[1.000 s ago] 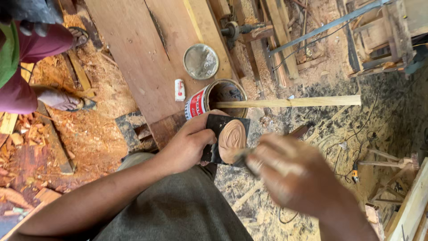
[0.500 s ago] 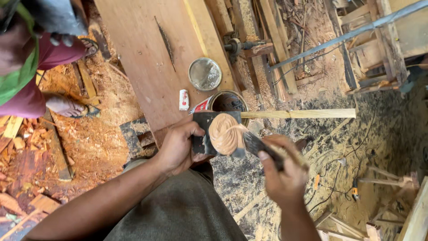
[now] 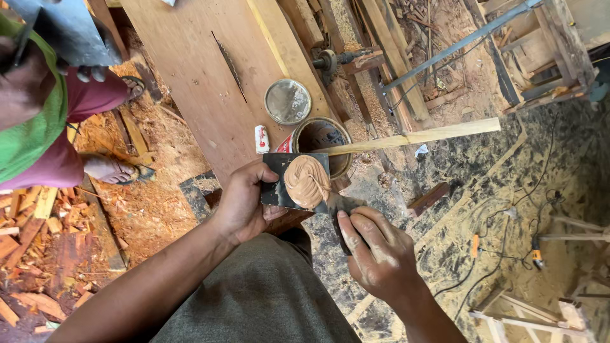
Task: The person scoops wood filler from a can onto a putty knife and applies it to the grooves of a wooden slatted surface using a smaller scraper. The person repeatedly transfers filler and smooths it into the gaps.
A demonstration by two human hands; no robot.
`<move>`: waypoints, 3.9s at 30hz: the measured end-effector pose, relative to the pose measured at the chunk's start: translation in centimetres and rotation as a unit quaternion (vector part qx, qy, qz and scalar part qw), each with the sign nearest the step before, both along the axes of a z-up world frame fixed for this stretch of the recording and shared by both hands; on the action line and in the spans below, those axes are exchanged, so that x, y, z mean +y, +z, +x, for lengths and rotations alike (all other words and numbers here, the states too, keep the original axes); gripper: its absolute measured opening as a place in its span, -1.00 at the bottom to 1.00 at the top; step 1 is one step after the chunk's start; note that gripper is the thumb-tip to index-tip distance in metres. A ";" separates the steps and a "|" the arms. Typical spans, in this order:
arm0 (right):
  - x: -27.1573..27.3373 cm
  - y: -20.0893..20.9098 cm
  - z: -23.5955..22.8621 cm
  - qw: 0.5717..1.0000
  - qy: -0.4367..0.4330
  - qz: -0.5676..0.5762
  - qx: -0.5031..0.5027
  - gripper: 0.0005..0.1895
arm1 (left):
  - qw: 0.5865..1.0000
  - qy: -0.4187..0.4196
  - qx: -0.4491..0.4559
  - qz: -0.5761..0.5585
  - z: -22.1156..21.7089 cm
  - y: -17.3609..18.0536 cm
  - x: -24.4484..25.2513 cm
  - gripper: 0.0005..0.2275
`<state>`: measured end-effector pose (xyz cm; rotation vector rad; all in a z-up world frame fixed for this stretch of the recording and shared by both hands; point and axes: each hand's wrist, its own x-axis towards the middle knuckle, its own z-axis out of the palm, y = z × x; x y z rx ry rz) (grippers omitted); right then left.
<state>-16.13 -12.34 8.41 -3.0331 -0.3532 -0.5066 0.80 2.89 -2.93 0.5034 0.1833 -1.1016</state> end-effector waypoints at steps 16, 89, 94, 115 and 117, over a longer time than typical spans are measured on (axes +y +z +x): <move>-2.5 -1.0 -6.0 0.995 -0.033 0.012 -0.096 -0.82 | 0.999 0.017 -0.018 -0.025 -0.3 0.9 0.7 -0.74; -15.8 -3.0 -143.6 0.434 -0.740 0.416 -0.302 -0.83 | 0.444 -0.848 -0.271 -0.103 -137.8 -1.9 -54.5 -0.87; -22.4 -4.3 -152.0 0.482 -0.722 0.449 -0.212 -0.83 | 0.443 -0.845 -0.289 -0.083 -145.4 -0.2 -57.5 -0.88; -41.2 -12.4 -176.4 0.483 -0.687 0.438 -0.320 -0.90 | 0.411 -0.814 -0.407 -0.049 -182.3 -5.6 -80.9 -0.84; -43.4 -11.0 -180.4 0.518 -0.695 0.337 -0.368 -0.95 | 0.461 -0.783 -0.415 -0.041 -186.0 -4.5 -84.5 -0.81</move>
